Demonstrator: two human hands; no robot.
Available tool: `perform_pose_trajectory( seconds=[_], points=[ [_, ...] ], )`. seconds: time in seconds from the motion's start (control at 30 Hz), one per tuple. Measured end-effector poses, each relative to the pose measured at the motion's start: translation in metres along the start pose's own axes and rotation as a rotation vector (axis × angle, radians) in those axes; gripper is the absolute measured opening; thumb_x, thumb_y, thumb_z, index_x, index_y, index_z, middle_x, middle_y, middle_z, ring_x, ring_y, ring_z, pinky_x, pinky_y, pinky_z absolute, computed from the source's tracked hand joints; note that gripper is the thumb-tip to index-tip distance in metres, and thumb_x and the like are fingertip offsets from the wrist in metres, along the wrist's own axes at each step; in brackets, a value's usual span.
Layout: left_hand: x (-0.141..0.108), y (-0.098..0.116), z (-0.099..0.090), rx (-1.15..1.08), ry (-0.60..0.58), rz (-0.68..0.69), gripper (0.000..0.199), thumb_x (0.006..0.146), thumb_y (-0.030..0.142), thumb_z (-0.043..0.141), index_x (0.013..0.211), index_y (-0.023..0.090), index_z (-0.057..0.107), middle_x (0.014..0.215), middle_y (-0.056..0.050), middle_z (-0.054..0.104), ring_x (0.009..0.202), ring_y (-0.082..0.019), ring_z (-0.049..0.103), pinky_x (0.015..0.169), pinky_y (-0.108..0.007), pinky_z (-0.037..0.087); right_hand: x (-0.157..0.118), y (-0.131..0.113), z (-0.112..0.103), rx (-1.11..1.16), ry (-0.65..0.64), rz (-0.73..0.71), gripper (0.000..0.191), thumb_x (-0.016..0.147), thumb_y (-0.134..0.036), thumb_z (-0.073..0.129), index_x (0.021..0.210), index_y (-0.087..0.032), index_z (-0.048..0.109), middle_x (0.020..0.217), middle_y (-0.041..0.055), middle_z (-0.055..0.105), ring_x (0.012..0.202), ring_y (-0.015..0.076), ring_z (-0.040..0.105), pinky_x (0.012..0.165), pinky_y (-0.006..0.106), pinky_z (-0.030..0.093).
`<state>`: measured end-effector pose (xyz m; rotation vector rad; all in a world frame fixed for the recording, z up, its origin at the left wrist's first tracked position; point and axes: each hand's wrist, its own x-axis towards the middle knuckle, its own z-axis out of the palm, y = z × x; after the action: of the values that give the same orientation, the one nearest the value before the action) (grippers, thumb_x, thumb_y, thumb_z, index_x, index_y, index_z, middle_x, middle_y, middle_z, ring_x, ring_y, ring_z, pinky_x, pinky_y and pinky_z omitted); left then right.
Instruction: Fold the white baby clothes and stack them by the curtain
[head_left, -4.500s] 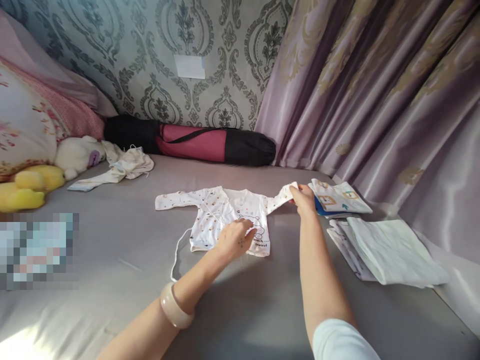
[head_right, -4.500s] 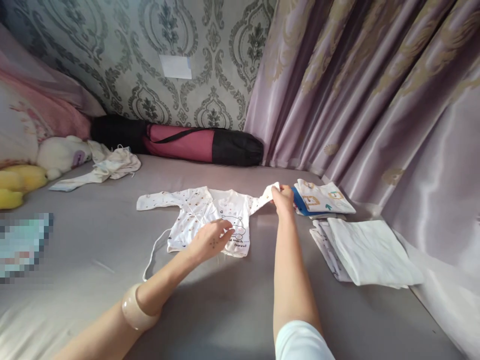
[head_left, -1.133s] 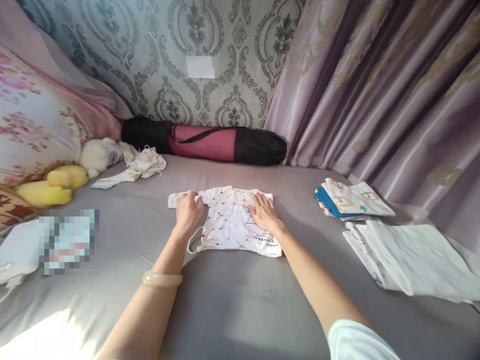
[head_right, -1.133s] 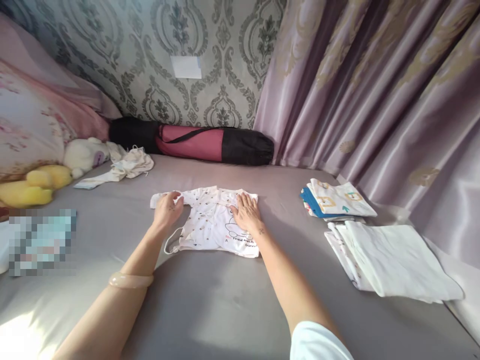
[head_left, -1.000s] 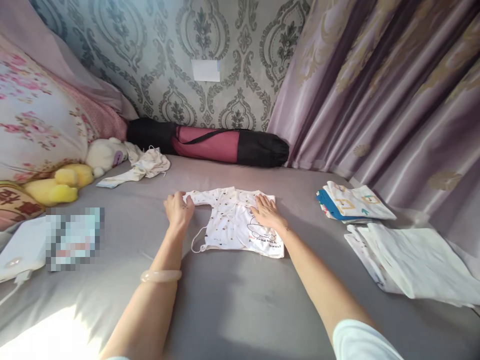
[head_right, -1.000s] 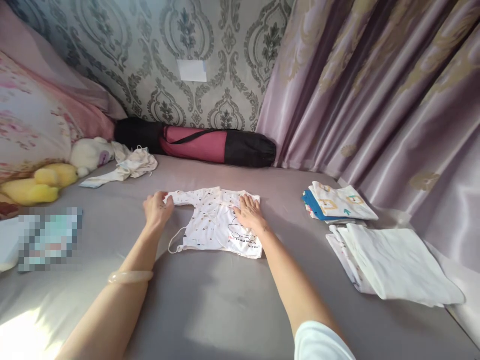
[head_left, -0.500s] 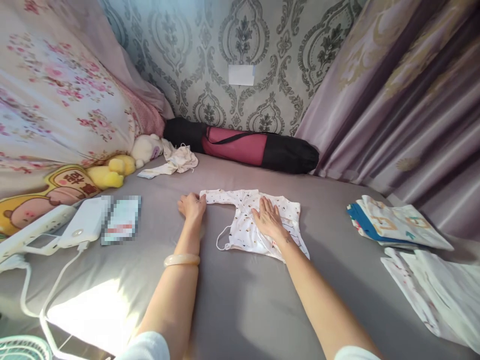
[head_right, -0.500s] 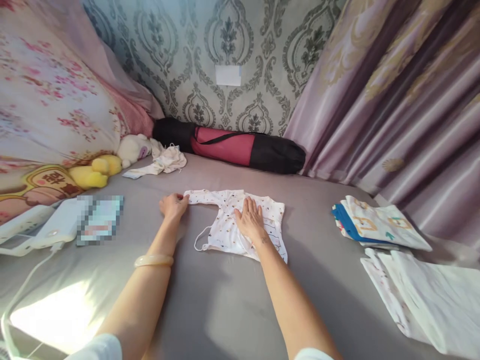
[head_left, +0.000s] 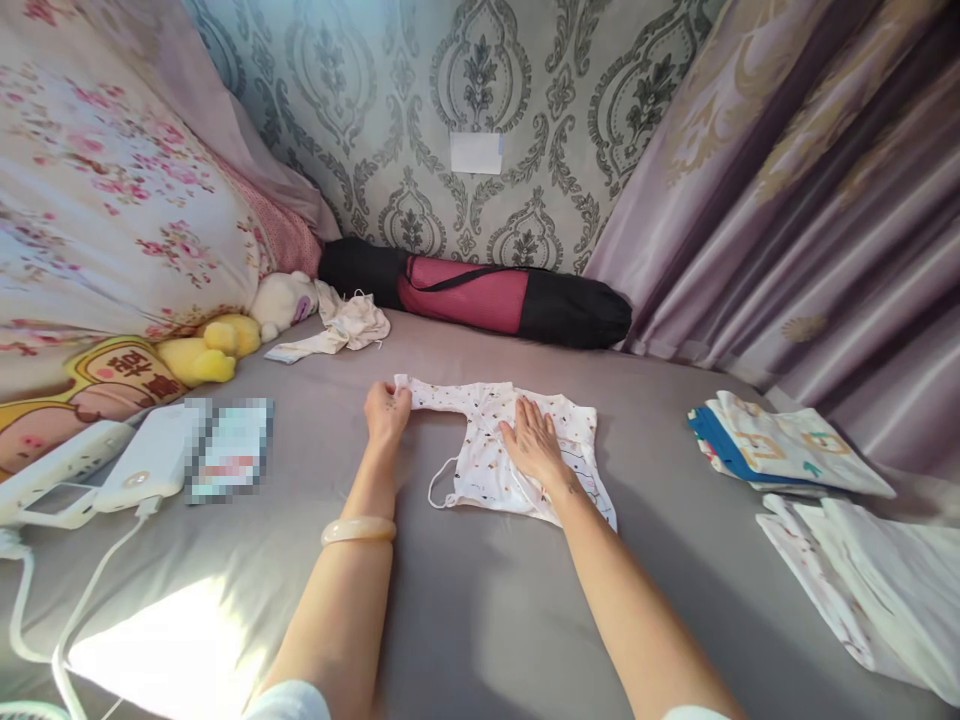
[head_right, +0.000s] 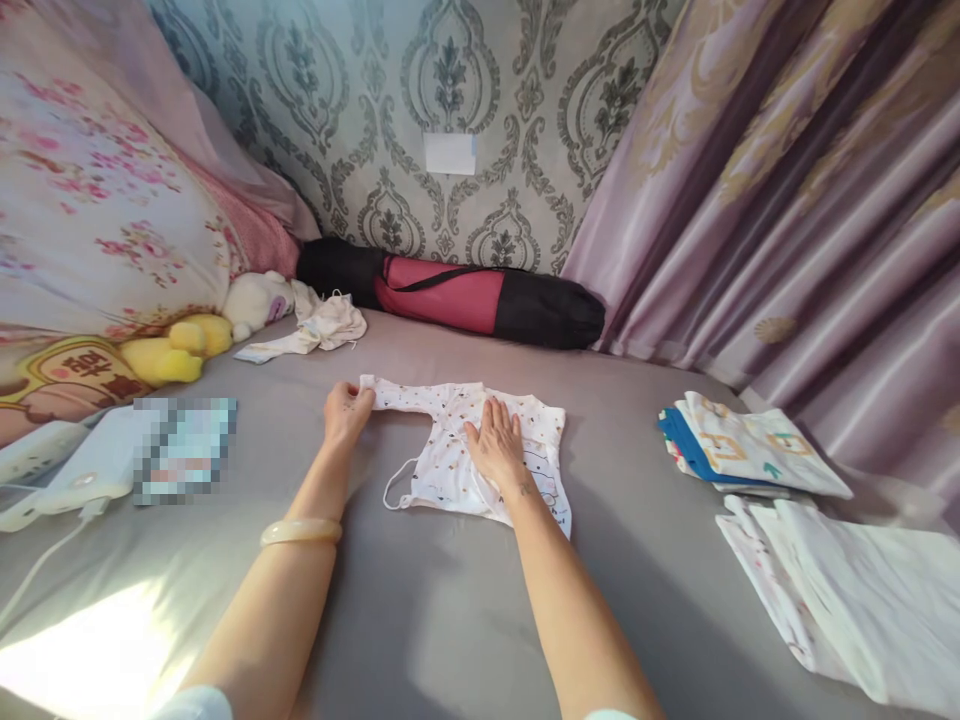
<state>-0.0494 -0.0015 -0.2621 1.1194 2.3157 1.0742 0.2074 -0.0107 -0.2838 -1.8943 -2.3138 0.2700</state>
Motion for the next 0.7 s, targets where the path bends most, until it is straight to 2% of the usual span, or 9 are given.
perform_pose_trajectory(
  seconds=[0.07, 0.17, 0.23, 0.3, 0.37, 0.47, 0.57, 0.7],
  points=[
    [0.003, 0.000, 0.001, -0.226, -0.021, -0.077, 0.029, 0.080, 0.023, 0.051, 0.105, 0.013, 0.060, 0.094, -0.011, 0.066, 0.090, -0.024, 0.063, 0.080, -0.035, 0.051, 0.001, 0.000, -0.004, 0.004, -0.024, 0.003, 0.069, 0.098, -0.047, 0.020, 0.152, -0.005, 0.017, 0.159, 0.0131, 0.013, 0.147, 0.0248, 0.008, 0.117, 0.044, 0.004],
    [0.006, -0.002, 0.005, -0.438, -0.052, -0.151, 0.050, 0.077, 0.015, 0.050, 0.126, 0.011, 0.048, 0.097, -0.010, 0.064, 0.078, -0.016, 0.064, 0.067, -0.026, 0.053, 0.005, -0.005, -0.014, 0.005, -0.111, 0.043, 0.068, 0.097, -0.045, 0.025, 0.151, -0.003, 0.020, 0.159, 0.0156, 0.012, 0.147, 0.0277, 0.009, 0.117, 0.047, 0.005],
    [0.006, -0.004, 0.008, -0.502, -0.068, -0.122, 0.065, 0.074, 0.011, 0.049, 0.138, 0.014, 0.039, 0.095, -0.007, 0.063, 0.070, -0.013, 0.062, 0.063, -0.024, 0.053, 0.010, -0.014, -0.021, -0.006, -0.100, 0.052, 0.067, 0.097, -0.043, 0.026, 0.150, -0.002, 0.022, 0.158, 0.0174, 0.012, 0.147, 0.0294, 0.008, 0.116, 0.050, 0.003],
    [0.005, -0.006, 0.010, -0.566, -0.093, -0.072, 0.073, 0.071, 0.009, 0.048, 0.142, 0.020, 0.036, 0.089, -0.003, 0.062, 0.063, -0.011, 0.059, 0.060, -0.023, 0.052, 0.016, -0.027, -0.024, 0.001, -0.051, -0.002, 0.065, 0.098, -0.041, 0.024, 0.150, -0.003, 0.022, 0.159, 0.0169, 0.013, 0.147, 0.0282, 0.006, 0.116, 0.050, 0.000],
    [0.005, -0.007, 0.012, -0.597, -0.130, -0.032, 0.068, 0.069, 0.010, 0.047, 0.136, 0.019, 0.049, 0.080, -0.002, 0.062, 0.059, -0.011, 0.057, 0.060, -0.023, 0.051, 0.023, -0.042, -0.023, 0.042, -0.053, -0.092, 0.063, 0.098, -0.042, 0.020, 0.151, -0.007, 0.022, 0.159, 0.0138, 0.014, 0.147, 0.0252, 0.005, 0.117, 0.048, 0.000],
    [0.007, -0.010, 0.013, -0.623, -0.155, -0.030, 0.048, 0.065, 0.013, 0.049, 0.108, 0.010, 0.069, 0.069, -0.003, 0.062, 0.060, -0.014, 0.058, 0.063, -0.025, 0.050, 0.032, -0.061, -0.013, 0.105, -0.114, -0.147, 0.065, 0.098, -0.047, 0.015, 0.152, -0.010, 0.022, 0.160, 0.0106, 0.014, 0.147, 0.0227, 0.005, 0.117, 0.047, -0.001],
    [0.009, -0.012, 0.012, -0.651, -0.099, -0.048, 0.046, 0.061, 0.013, 0.050, 0.100, 0.008, 0.072, 0.063, -0.002, 0.062, 0.063, -0.016, 0.060, 0.070, -0.029, 0.051, 0.038, -0.069, -0.001, 0.116, -0.125, -0.125, 0.068, 0.098, -0.050, 0.014, 0.152, -0.010, 0.020, 0.160, 0.0095, 0.011, 0.147, 0.0229, 0.005, 0.117, 0.047, -0.001],
    [0.012, -0.013, 0.013, -0.720, 0.018, -0.072, 0.047, 0.060, 0.012, 0.050, 0.101, 0.009, 0.073, 0.070, -0.004, 0.067, 0.075, -0.019, 0.064, 0.081, -0.032, 0.051, 0.038, -0.068, 0.005, 0.094, -0.112, -0.123, 0.071, 0.097, -0.053, 0.014, 0.153, -0.010, 0.017, 0.160, 0.0085, 0.008, 0.147, 0.0237, 0.003, 0.117, 0.048, -0.002]
  ],
)
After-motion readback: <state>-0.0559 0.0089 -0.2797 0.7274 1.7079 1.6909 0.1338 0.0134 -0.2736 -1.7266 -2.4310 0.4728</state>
